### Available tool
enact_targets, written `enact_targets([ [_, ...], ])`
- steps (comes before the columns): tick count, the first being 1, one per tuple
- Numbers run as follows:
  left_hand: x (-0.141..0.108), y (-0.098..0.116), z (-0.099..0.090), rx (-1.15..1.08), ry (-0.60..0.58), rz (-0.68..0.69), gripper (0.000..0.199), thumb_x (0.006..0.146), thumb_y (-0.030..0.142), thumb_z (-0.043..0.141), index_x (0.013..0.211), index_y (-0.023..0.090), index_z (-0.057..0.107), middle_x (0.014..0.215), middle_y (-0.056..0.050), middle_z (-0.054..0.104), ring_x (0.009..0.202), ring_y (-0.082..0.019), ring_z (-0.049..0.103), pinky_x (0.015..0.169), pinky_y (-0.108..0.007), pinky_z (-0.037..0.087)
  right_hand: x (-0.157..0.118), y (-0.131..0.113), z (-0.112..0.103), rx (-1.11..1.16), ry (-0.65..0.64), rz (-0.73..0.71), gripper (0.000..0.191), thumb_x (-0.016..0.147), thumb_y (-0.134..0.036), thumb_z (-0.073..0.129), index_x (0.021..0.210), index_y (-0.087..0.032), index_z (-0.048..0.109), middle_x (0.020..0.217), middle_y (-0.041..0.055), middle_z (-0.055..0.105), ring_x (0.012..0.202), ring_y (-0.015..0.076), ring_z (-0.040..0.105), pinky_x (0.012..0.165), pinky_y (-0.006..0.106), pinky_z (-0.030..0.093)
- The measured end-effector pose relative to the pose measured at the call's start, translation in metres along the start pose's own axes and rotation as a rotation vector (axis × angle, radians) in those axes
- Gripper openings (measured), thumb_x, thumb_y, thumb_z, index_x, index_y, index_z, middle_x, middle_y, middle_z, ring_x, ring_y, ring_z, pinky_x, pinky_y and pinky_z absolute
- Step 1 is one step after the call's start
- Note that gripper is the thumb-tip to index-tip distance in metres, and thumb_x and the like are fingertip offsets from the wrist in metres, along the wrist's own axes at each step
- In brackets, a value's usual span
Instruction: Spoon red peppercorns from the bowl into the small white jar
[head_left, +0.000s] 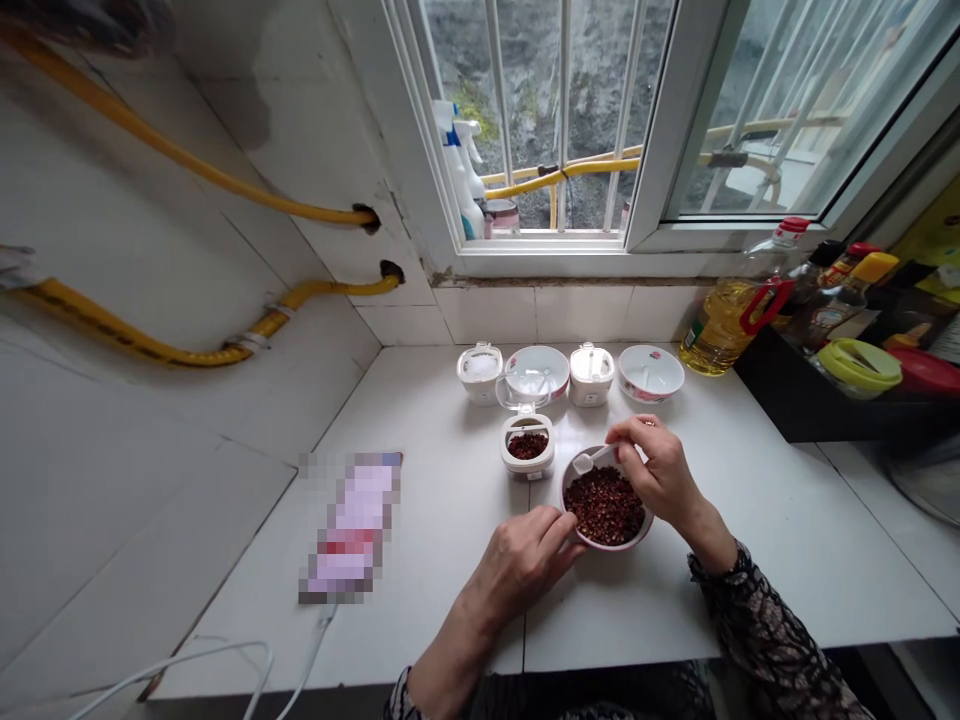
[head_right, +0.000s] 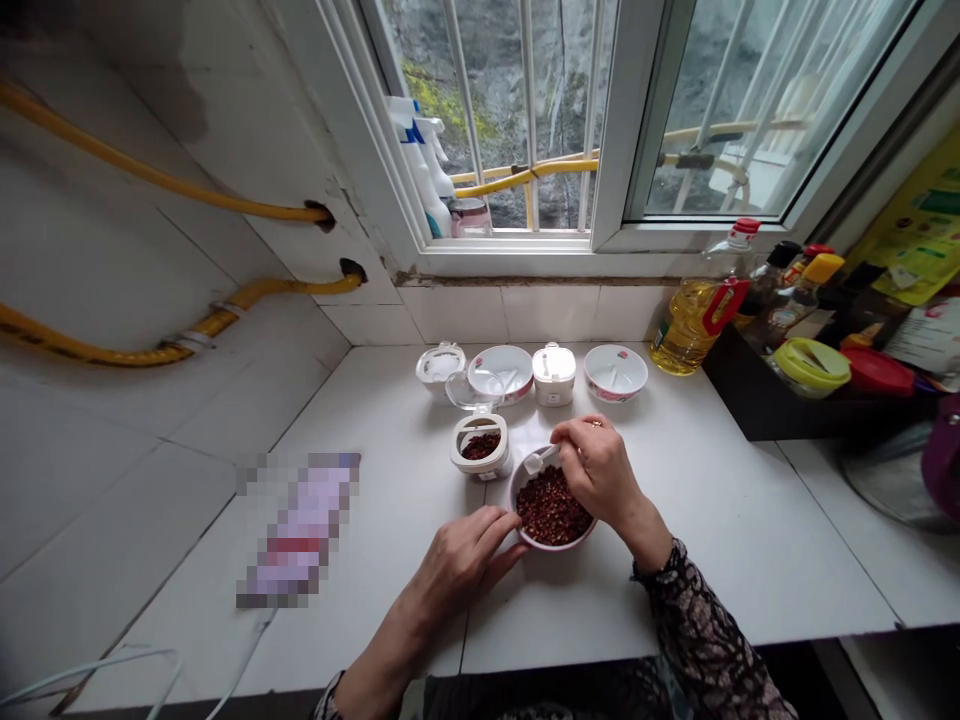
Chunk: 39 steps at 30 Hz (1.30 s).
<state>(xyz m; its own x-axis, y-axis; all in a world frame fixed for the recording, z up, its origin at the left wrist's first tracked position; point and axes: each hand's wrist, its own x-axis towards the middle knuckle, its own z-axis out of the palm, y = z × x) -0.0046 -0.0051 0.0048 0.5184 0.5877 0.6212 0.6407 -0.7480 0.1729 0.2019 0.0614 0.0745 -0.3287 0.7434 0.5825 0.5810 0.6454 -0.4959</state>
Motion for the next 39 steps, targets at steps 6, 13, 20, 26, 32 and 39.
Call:
enact_targets([
  [6, 0.001, 0.000, -0.001, -0.004, 0.000, 0.002, 0.015, 0.102, 0.029, 0.045, 0.102, 0.017, 0.054, 0.075, -0.002, 0.060, 0.063, -0.015, 0.060, 0.053, -0.025, 0.045, -0.007, 0.005, 0.015, 0.007, -0.245, 0.020, 0.023, 0.084, -0.008, 0.043, 0.076, -0.021, 0.060, 0.071, 0.0023, 0.069, 0.068, 0.0182, 0.059, 0.084, 0.037, 0.048],
  [13, 0.001, 0.001, -0.003, 0.002, -0.004, -0.003, 0.017, 0.103, 0.030, 0.044, 0.100, 0.017, 0.054, 0.076, -0.002, 0.061, 0.065, -0.015, 0.061, 0.055, -0.024, 0.047, -0.008, 0.007, 0.012, 0.144, -0.173, 0.234, 0.022, 0.083, -0.013, 0.043, 0.073, -0.022, 0.061, 0.065, 0.0001, 0.065, 0.071, 0.0186, 0.060, 0.075, 0.032, 0.048],
  [20, 0.001, 0.000, -0.003, 0.006, 0.004, 0.002, 0.019, 0.104, 0.032, 0.043, 0.101, 0.017, 0.054, 0.077, -0.003, 0.063, 0.064, -0.015, 0.061, 0.054, -0.024, 0.047, -0.005, 0.006, 0.007, 0.354, -0.114, 0.406, 0.019, 0.080, -0.017, 0.043, 0.071, -0.021, 0.060, 0.051, -0.0042, 0.053, 0.051, 0.0139, 0.051, 0.058, 0.027, 0.043],
  [26, 0.001, 0.001, -0.003, 0.005, 0.017, 0.008, 0.019, 0.104, 0.031, 0.043, 0.101, 0.017, 0.055, 0.076, -0.002, 0.061, 0.063, -0.015, 0.060, 0.053, -0.024, 0.047, -0.006, 0.008, 0.007, 0.448, -0.116, 0.515, 0.018, 0.080, -0.023, 0.045, 0.073, -0.020, 0.061, 0.051, -0.0039, 0.052, 0.050, 0.0131, 0.050, 0.053, 0.025, 0.040],
  [32, 0.002, 0.001, -0.003, 0.019, 0.017, 0.009, 0.021, 0.105, 0.032, 0.040, 0.100, 0.017, 0.054, 0.076, -0.002, 0.062, 0.063, -0.015, 0.061, 0.053, -0.024, 0.046, -0.006, 0.010, 0.007, 0.509, -0.107, 0.592, 0.018, 0.078, -0.027, 0.046, 0.073, -0.019, 0.062, 0.051, -0.0037, 0.053, 0.049, 0.0131, 0.048, 0.051, 0.025, 0.038],
  [39, 0.002, 0.002, -0.003, 0.002, 0.013, 0.004, 0.019, 0.105, 0.031, 0.041, 0.101, 0.017, 0.054, 0.077, -0.002, 0.063, 0.064, -0.014, 0.060, 0.054, -0.025, 0.046, -0.002, 0.014, 0.007, 0.626, -0.057, 0.674, 0.016, 0.072, -0.030, 0.051, 0.069, -0.019, 0.063, 0.047, -0.0042, 0.054, 0.047, 0.0123, 0.049, 0.054, 0.026, 0.040],
])
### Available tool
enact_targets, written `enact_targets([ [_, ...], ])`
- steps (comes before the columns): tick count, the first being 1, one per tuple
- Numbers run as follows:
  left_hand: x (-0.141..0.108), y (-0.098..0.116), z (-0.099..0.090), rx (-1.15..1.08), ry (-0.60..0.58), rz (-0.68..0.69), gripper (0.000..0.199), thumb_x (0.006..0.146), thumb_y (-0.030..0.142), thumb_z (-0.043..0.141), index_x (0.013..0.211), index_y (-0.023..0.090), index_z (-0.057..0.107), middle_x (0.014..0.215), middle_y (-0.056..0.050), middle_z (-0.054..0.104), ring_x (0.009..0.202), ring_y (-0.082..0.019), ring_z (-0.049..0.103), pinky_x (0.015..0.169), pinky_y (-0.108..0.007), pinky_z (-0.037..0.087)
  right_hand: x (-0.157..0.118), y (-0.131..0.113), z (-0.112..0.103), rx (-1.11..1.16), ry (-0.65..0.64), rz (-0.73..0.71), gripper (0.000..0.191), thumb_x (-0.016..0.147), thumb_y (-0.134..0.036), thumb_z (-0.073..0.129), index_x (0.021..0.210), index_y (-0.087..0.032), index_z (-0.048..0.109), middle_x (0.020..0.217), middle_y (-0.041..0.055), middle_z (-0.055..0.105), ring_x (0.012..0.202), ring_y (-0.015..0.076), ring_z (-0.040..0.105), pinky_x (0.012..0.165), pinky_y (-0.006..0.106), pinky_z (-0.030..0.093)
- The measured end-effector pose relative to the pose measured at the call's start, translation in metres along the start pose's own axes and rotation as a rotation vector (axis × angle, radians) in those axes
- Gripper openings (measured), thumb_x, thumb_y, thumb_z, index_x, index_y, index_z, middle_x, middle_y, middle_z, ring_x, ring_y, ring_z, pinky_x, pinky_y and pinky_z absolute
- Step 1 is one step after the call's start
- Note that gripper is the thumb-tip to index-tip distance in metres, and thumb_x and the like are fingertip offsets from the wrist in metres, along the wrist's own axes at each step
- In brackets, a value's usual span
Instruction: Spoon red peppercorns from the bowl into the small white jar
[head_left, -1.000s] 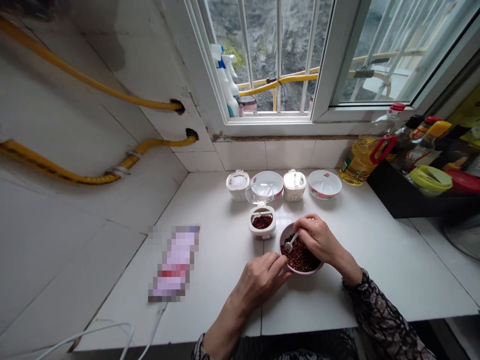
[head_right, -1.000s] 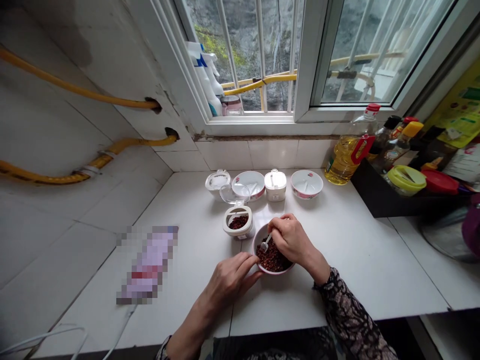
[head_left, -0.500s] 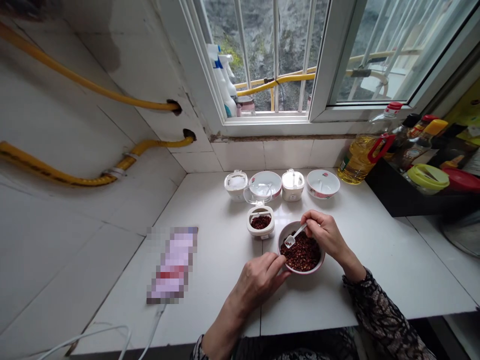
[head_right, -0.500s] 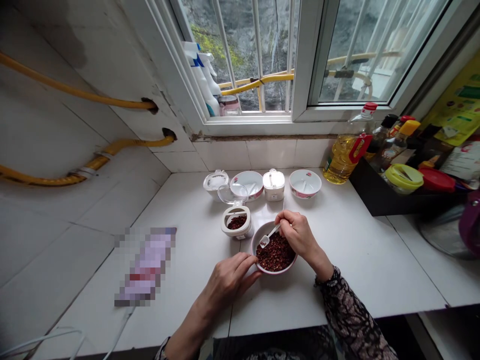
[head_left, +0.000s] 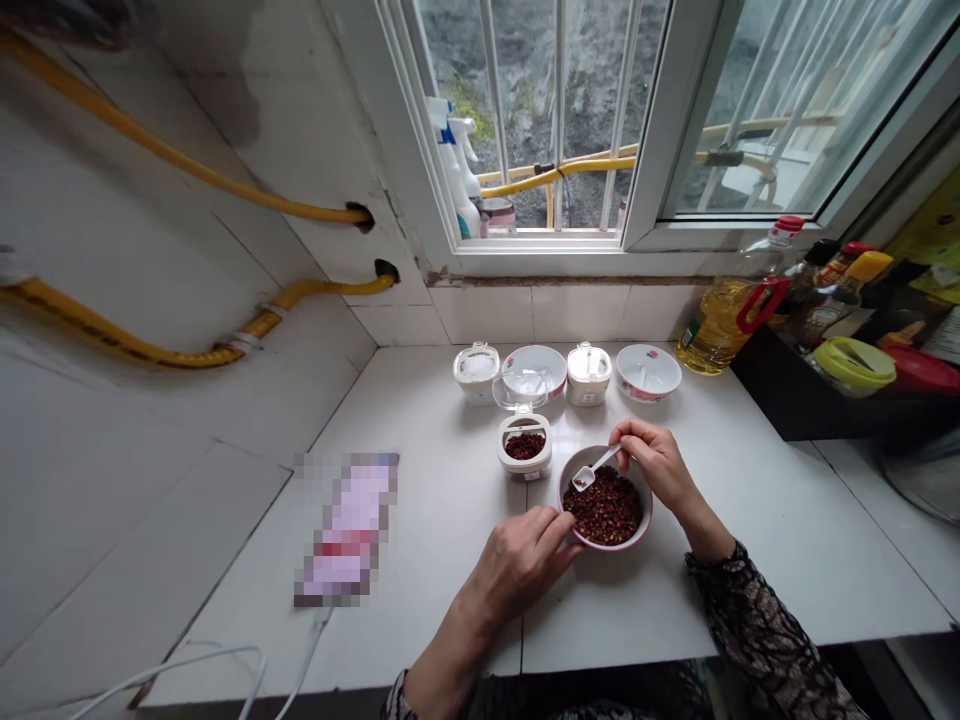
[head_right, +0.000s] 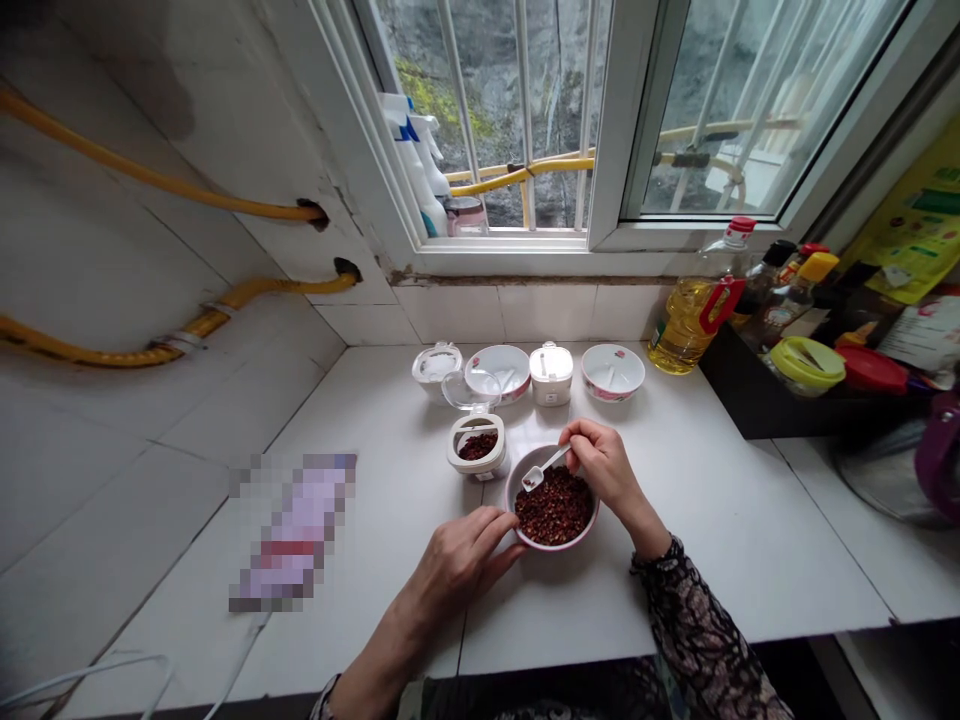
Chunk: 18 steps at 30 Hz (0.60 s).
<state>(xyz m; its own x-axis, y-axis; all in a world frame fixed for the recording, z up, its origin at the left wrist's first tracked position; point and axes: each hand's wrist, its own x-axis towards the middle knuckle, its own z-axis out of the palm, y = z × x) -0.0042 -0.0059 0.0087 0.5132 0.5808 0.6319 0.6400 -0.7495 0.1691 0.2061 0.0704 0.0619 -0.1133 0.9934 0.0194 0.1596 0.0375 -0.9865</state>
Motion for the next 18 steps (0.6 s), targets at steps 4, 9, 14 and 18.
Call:
enact_targets([
  [4, 0.001, 0.000, 0.001, -0.006, 0.005, 0.004, 0.021, 0.105, 0.030, 0.038, 0.101, 0.017, 0.054, 0.075, -0.002, 0.061, 0.062, -0.015, 0.058, 0.053, -0.026, 0.045, 0.004, -0.001, 0.000, 0.085, 0.011, 0.043, 0.015, 0.068, -0.031, 0.055, 0.068, -0.019, 0.063, 0.047, -0.0038, 0.056, 0.047, 0.0119, 0.049, 0.055, 0.026, 0.042],
  [9, 0.001, -0.001, 0.003, -0.012, 0.030, 0.016, 0.023, 0.106, 0.030, 0.036, 0.101, 0.016, 0.054, 0.075, -0.002, 0.061, 0.063, -0.015, 0.058, 0.053, -0.025, 0.044, 0.006, -0.004, 0.008, 0.163, 0.039, 0.003, 0.015, 0.072, -0.033, 0.058, 0.073, -0.019, 0.063, 0.051, -0.0029, 0.059, 0.050, 0.0128, 0.053, 0.059, 0.028, 0.046],
  [14, 0.001, -0.001, 0.003, -0.012, 0.036, 0.025, 0.023, 0.106, 0.030, 0.036, 0.103, 0.015, 0.054, 0.074, -0.002, 0.060, 0.062, -0.015, 0.058, 0.051, -0.025, 0.044, 0.001, -0.007, 0.024, 0.085, 0.054, -0.189, 0.021, 0.088, -0.039, 0.056, 0.091, -0.019, 0.064, 0.073, 0.0027, 0.070, 0.067, 0.0168, 0.065, 0.069, 0.032, 0.053],
  [18, 0.001, -0.001, 0.003, -0.006, 0.051, 0.026, 0.024, 0.106, 0.030, 0.036, 0.102, 0.015, 0.054, 0.073, -0.002, 0.060, 0.061, -0.014, 0.057, 0.051, -0.025, 0.043, -0.003, -0.005, 0.034, -0.240, 0.052, -0.492, 0.018, 0.097, -0.024, 0.047, 0.102, -0.021, 0.063, 0.086, 0.0058, 0.073, 0.079, 0.0188, 0.069, 0.076, 0.034, 0.053],
])
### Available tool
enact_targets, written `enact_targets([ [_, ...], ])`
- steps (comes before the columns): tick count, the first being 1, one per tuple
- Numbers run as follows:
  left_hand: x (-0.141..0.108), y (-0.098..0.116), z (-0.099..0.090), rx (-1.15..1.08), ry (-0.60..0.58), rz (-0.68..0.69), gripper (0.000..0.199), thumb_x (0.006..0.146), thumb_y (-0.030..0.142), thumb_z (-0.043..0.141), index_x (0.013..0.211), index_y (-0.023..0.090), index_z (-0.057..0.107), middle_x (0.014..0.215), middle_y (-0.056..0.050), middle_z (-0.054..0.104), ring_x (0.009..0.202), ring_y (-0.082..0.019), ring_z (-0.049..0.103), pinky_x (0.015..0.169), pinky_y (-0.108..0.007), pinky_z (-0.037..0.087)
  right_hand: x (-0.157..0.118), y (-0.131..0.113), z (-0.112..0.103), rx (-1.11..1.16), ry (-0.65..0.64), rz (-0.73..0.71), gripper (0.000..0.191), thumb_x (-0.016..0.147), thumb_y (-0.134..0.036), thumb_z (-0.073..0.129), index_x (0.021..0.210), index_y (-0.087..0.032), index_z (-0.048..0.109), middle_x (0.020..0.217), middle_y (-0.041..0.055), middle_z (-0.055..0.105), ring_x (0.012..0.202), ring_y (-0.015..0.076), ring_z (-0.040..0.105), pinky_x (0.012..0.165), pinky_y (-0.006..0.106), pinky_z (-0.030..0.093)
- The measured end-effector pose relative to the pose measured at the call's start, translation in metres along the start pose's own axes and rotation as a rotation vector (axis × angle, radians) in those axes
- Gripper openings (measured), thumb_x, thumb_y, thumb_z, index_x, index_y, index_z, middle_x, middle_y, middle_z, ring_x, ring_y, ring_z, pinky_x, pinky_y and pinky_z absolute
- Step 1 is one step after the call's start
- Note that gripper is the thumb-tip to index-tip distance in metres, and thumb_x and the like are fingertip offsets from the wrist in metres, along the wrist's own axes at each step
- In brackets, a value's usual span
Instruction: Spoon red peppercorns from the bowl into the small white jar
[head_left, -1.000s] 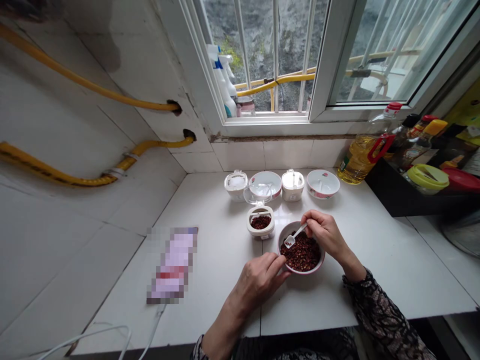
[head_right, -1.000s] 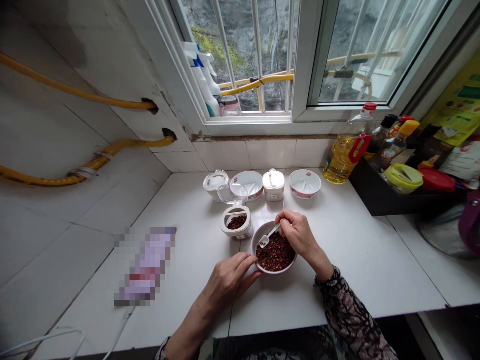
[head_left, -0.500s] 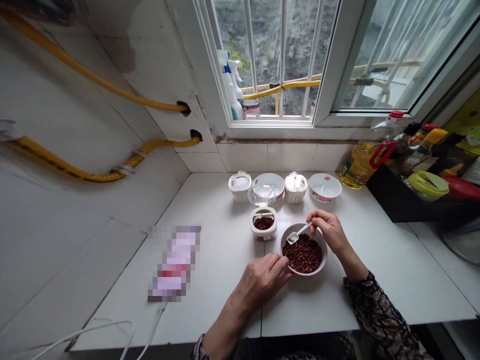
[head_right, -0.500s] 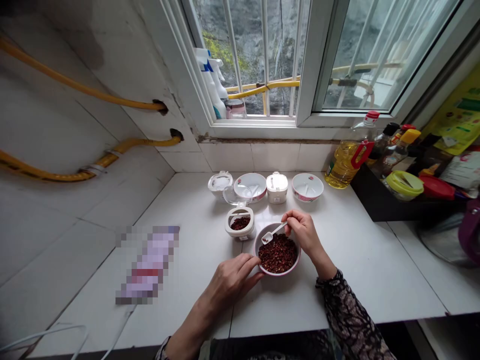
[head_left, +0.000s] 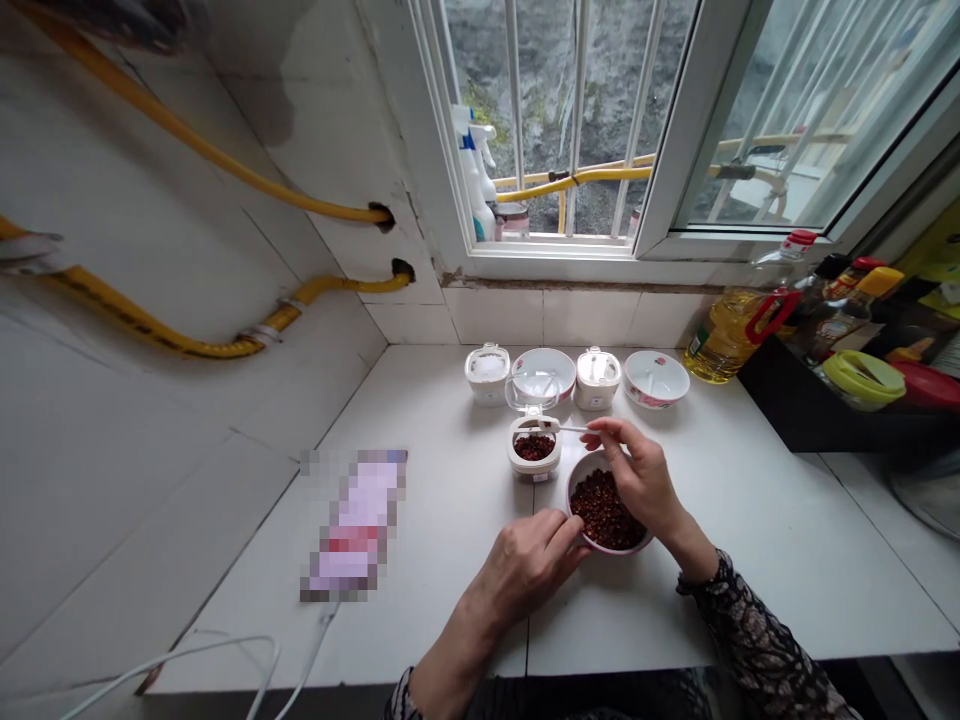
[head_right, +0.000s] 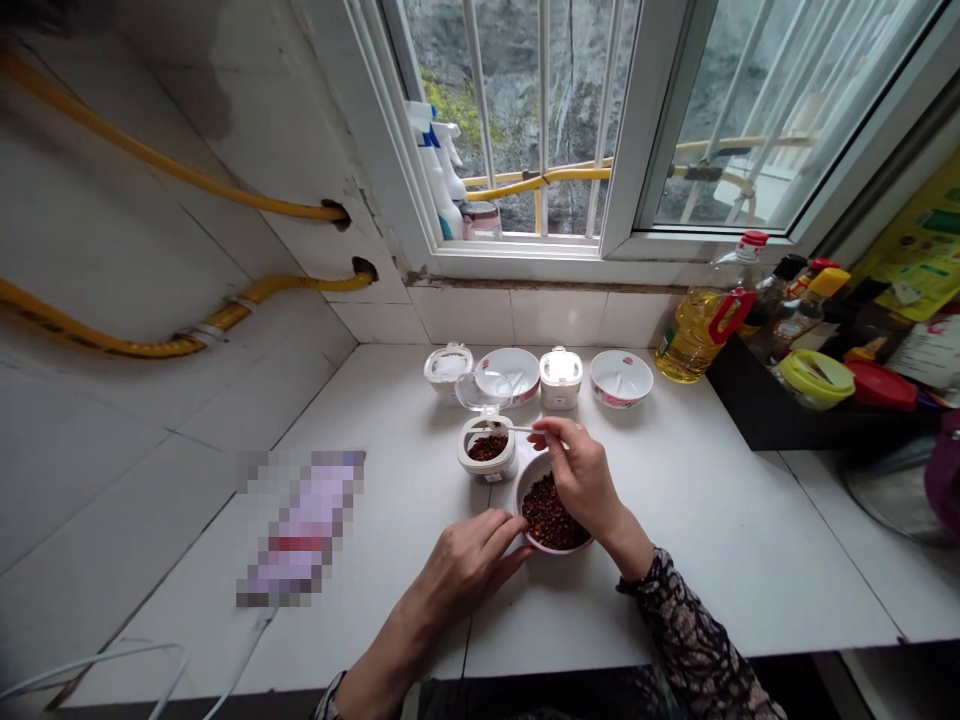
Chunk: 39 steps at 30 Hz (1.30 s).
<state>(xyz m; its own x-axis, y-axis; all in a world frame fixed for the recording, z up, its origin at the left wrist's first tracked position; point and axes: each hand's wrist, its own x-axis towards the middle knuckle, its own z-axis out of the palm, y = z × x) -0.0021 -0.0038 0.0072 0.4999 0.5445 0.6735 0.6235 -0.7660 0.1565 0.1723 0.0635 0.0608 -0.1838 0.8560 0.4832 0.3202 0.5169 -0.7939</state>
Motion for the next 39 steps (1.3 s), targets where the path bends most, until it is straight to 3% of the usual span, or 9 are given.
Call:
enact_targets([
  [4, 0.000, 0.000, 0.000, 0.005, 0.000, 0.000, 0.024, 0.106, 0.029, 0.037, 0.102, 0.014, 0.054, 0.072, -0.001, 0.058, 0.060, -0.015, 0.056, 0.050, -0.025, 0.042, -0.001, 0.001, 0.002, -0.330, -0.145, -0.414, 0.031, 0.091, -0.004, 0.040, 0.105, -0.019, 0.063, 0.092, 0.0078, 0.074, 0.083, 0.0207, 0.067, 0.087, 0.042, 0.049],
  [8, -0.001, 0.000, 0.000, 0.000, -0.015, 0.000, 0.021, 0.105, 0.029, 0.039, 0.103, 0.015, 0.055, 0.073, -0.002, 0.059, 0.061, -0.014, 0.056, 0.051, -0.025, 0.043, 0.000, -0.003, -0.009, -0.340, -0.072, -0.452, 0.030, 0.091, -0.003, 0.042, 0.107, -0.020, 0.061, 0.087, 0.0048, 0.073, 0.078, 0.0189, 0.066, 0.088, 0.040, 0.048],
  [11, -0.002, -0.001, 0.000, -0.008, -0.028, -0.009, 0.019, 0.104, 0.028, 0.041, 0.103, 0.015, 0.055, 0.075, -0.002, 0.060, 0.063, -0.014, 0.057, 0.052, -0.025, 0.044, -0.001, -0.005, -0.024, -0.292, 0.011, -0.360, 0.022, 0.092, -0.009, 0.045, 0.099, -0.021, 0.062, 0.074, 0.0009, 0.069, 0.071, 0.0184, 0.064, 0.083, 0.037, 0.049],
  [13, -0.002, 0.000, 0.000, -0.010, -0.033, -0.014, 0.019, 0.104, 0.029, 0.041, 0.104, 0.015, 0.054, 0.075, -0.002, 0.060, 0.064, -0.014, 0.058, 0.053, -0.025, 0.044, -0.002, -0.002, -0.031, -0.304, 0.000, -0.278, 0.020, 0.091, -0.011, 0.045, 0.089, -0.021, 0.063, 0.068, 0.0003, 0.067, 0.070, 0.0189, 0.063, 0.078, 0.036, 0.049],
  [18, -0.002, 0.000, -0.002, 0.001, -0.061, -0.021, 0.020, 0.105, 0.031, 0.039, 0.101, 0.017, 0.053, 0.075, -0.002, 0.061, 0.063, -0.015, 0.058, 0.052, -0.026, 0.044, -0.005, 0.012, -0.030, -0.426, -0.186, -0.149, 0.022, 0.086, -0.010, 0.044, 0.079, -0.020, 0.062, 0.074, 0.0032, 0.071, 0.070, 0.0189, 0.063, 0.081, 0.037, 0.047],
  [22, -0.002, 0.000, -0.002, 0.019, -0.062, -0.024, 0.020, 0.105, 0.031, 0.040, 0.101, 0.017, 0.054, 0.074, -0.001, 0.060, 0.063, -0.015, 0.058, 0.052, -0.025, 0.044, -0.008, 0.014, -0.022, -0.387, -0.320, -0.086, 0.024, 0.084, -0.008, 0.043, 0.079, -0.021, 0.063, 0.076, 0.0030, 0.072, 0.072, 0.0183, 0.061, 0.087, 0.038, 0.046],
  [26, -0.002, 0.000, -0.002, 0.031, -0.059, -0.022, 0.021, 0.105, 0.031, 0.039, 0.101, 0.017, 0.054, 0.074, -0.001, 0.060, 0.063, -0.013, 0.058, 0.053, -0.024, 0.044, -0.008, 0.010, -0.026, -0.261, -0.245, 0.065, 0.023, 0.082, -0.013, 0.043, 0.075, -0.021, 0.064, 0.070, 0.0020, 0.070, 0.075, 0.0191, 0.062, 0.081, 0.035, 0.047],
  [32, 0.000, 0.001, -0.004, 0.028, -0.038, -0.016, 0.023, 0.106, 0.031, 0.037, 0.100, 0.017, 0.054, 0.075, -0.002, 0.061, 0.063, -0.014, 0.059, 0.053, -0.025, 0.045, -0.005, 0.011, -0.033, 0.078, -0.153, 0.386, 0.019, 0.079, -0.023, 0.046, 0.074, -0.019, 0.064, 0.055, -0.0021, 0.058, 0.053, 0.0140, 0.054, 0.056, 0.026, 0.042],
  [39, 0.001, 0.001, -0.004, 0.020, -0.040, -0.013, 0.024, 0.107, 0.032, 0.035, 0.100, 0.017, 0.053, 0.075, -0.002, 0.062, 0.061, -0.014, 0.059, 0.052, -0.025, 0.044, -0.002, 0.011, -0.034, 0.221, -0.118, 0.469, 0.018, 0.074, -0.028, 0.050, 0.071, -0.018, 0.065, 0.051, -0.0021, 0.058, 0.051, 0.0133, 0.052, 0.057, 0.026, 0.042],
])
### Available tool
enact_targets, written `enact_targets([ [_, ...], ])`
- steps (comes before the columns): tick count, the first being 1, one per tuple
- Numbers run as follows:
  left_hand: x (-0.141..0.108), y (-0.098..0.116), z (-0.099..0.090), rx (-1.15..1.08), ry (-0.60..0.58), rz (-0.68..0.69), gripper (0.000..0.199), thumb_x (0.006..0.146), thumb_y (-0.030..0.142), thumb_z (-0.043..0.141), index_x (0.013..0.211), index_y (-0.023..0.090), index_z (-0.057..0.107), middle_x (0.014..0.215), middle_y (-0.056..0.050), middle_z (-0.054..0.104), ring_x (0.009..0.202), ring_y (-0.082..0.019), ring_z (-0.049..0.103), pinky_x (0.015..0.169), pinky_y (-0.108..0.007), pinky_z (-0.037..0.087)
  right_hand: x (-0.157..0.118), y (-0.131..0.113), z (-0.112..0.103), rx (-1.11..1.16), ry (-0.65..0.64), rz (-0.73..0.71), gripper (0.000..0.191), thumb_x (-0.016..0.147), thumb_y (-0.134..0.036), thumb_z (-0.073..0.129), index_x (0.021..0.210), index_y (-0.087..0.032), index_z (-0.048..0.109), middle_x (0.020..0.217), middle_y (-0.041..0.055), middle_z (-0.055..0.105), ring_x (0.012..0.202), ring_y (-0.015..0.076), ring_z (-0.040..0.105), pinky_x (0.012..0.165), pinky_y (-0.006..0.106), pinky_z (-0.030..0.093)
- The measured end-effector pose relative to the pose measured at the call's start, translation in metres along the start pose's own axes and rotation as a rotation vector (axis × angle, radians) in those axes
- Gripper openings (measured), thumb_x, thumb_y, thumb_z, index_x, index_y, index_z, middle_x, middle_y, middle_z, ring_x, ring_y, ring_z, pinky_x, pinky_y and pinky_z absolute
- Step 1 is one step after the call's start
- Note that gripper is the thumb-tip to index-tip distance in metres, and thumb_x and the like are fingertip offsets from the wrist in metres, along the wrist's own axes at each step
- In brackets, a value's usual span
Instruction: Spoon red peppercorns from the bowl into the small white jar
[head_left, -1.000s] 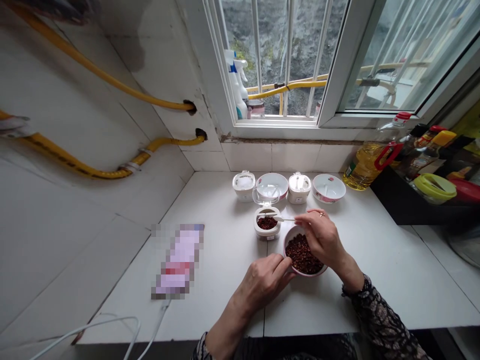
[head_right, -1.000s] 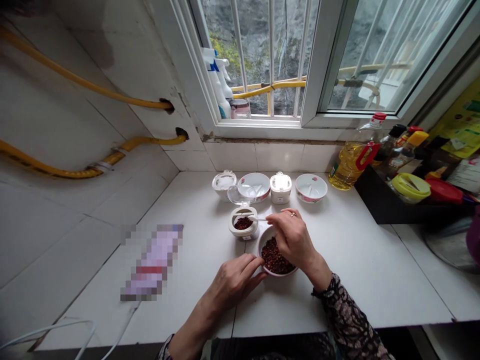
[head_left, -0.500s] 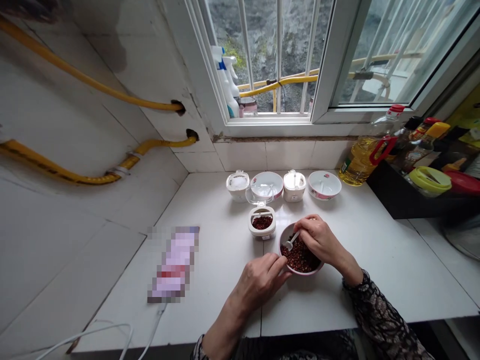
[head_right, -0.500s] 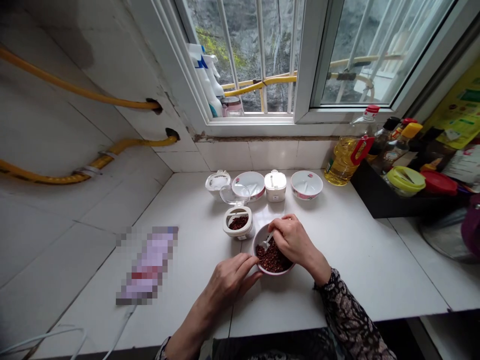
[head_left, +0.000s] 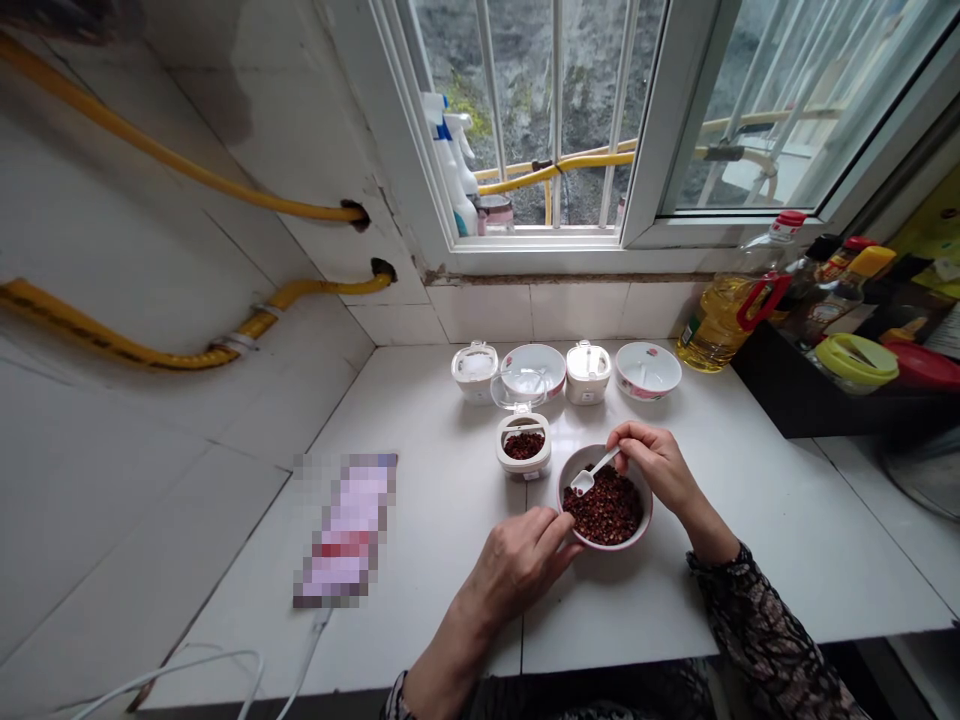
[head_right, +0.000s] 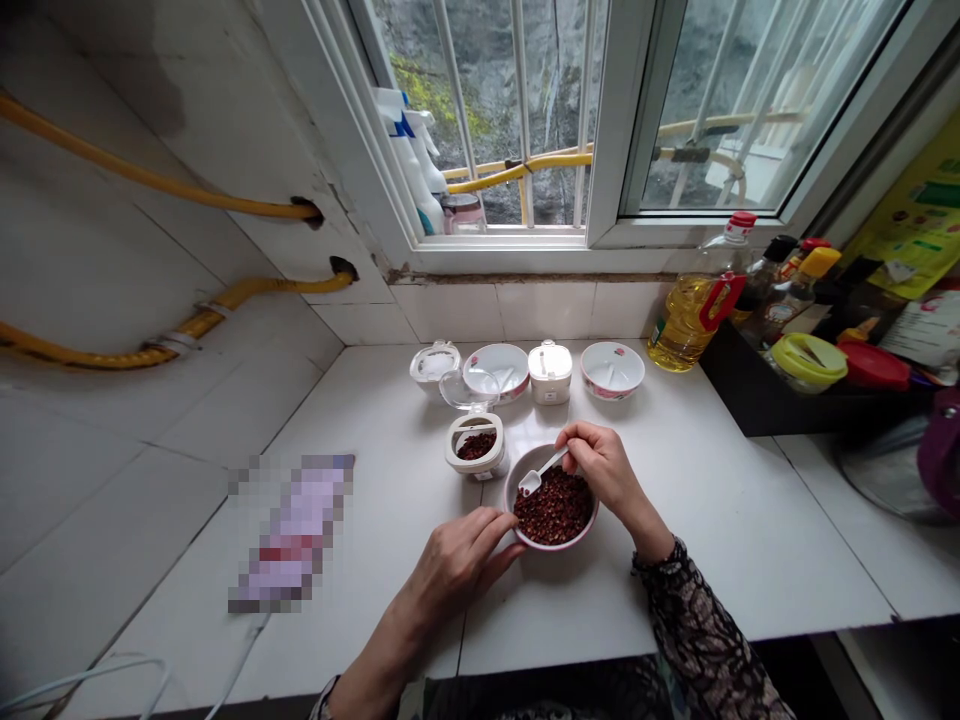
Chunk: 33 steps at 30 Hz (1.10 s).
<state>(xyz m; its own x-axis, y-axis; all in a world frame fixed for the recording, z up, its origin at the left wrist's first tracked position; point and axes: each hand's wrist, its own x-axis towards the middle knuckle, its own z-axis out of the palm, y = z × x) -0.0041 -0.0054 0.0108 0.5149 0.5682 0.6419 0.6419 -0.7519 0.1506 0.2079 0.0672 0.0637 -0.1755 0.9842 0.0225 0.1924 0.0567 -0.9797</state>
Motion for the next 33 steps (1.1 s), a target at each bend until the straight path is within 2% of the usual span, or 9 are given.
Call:
enact_targets([
  [13, -0.002, 0.000, 0.000, -0.002, -0.015, -0.007, 0.015, 0.103, 0.029, 0.044, 0.101, 0.017, 0.053, 0.075, -0.002, 0.062, 0.062, -0.014, 0.060, 0.054, -0.025, 0.045, 0.002, -0.001, 0.001, 0.108, 0.027, 0.067, 0.016, 0.069, -0.030, 0.053, 0.067, -0.018, 0.064, 0.048, -0.0031, 0.056, 0.049, 0.0123, 0.050, 0.056, 0.027, 0.042],
  [23, -0.001, 0.000, 0.000, -0.013, -0.013, -0.004, 0.021, 0.105, 0.030, 0.038, 0.100, 0.017, 0.053, 0.076, -0.002, 0.061, 0.064, -0.015, 0.059, 0.054, -0.025, 0.045, 0.003, 0.003, 0.002, 0.083, 0.041, 0.047, 0.017, 0.069, -0.031, 0.053, 0.067, -0.019, 0.064, 0.048, -0.0030, 0.056, 0.048, 0.0123, 0.050, 0.054, 0.026, 0.041],
  [27, -0.001, 0.000, 0.001, -0.012, -0.010, 0.002, 0.021, 0.106, 0.030, 0.038, 0.100, 0.016, 0.053, 0.074, -0.001, 0.060, 0.061, -0.015, 0.058, 0.052, -0.025, 0.044, 0.005, 0.001, 0.003, 0.127, 0.059, 0.050, 0.016, 0.071, -0.032, 0.055, 0.070, -0.018, 0.064, 0.051, -0.0024, 0.059, 0.050, 0.0126, 0.052, 0.056, 0.027, 0.045],
  [30, -0.002, 0.000, 0.002, -0.023, -0.018, -0.007, 0.017, 0.104, 0.029, 0.042, 0.100, 0.016, 0.053, 0.075, -0.001, 0.060, 0.062, -0.014, 0.059, 0.052, -0.025, 0.045, 0.005, -0.003, 0.009, 0.145, 0.092, -0.005, 0.019, 0.076, -0.035, 0.058, 0.079, -0.018, 0.065, 0.060, 0.0007, 0.066, 0.054, 0.0135, 0.057, 0.060, 0.028, 0.049],
  [33, -0.003, -0.001, 0.003, -0.037, -0.010, -0.003, 0.015, 0.103, 0.028, 0.045, 0.102, 0.016, 0.054, 0.075, -0.002, 0.061, 0.064, -0.014, 0.060, 0.053, -0.024, 0.046, 0.003, -0.007, 0.021, 0.087, 0.139, -0.137, 0.022, 0.087, -0.036, 0.055, 0.092, -0.018, 0.066, 0.075, 0.0046, 0.073, 0.062, 0.0153, 0.063, 0.065, 0.030, 0.053],
])
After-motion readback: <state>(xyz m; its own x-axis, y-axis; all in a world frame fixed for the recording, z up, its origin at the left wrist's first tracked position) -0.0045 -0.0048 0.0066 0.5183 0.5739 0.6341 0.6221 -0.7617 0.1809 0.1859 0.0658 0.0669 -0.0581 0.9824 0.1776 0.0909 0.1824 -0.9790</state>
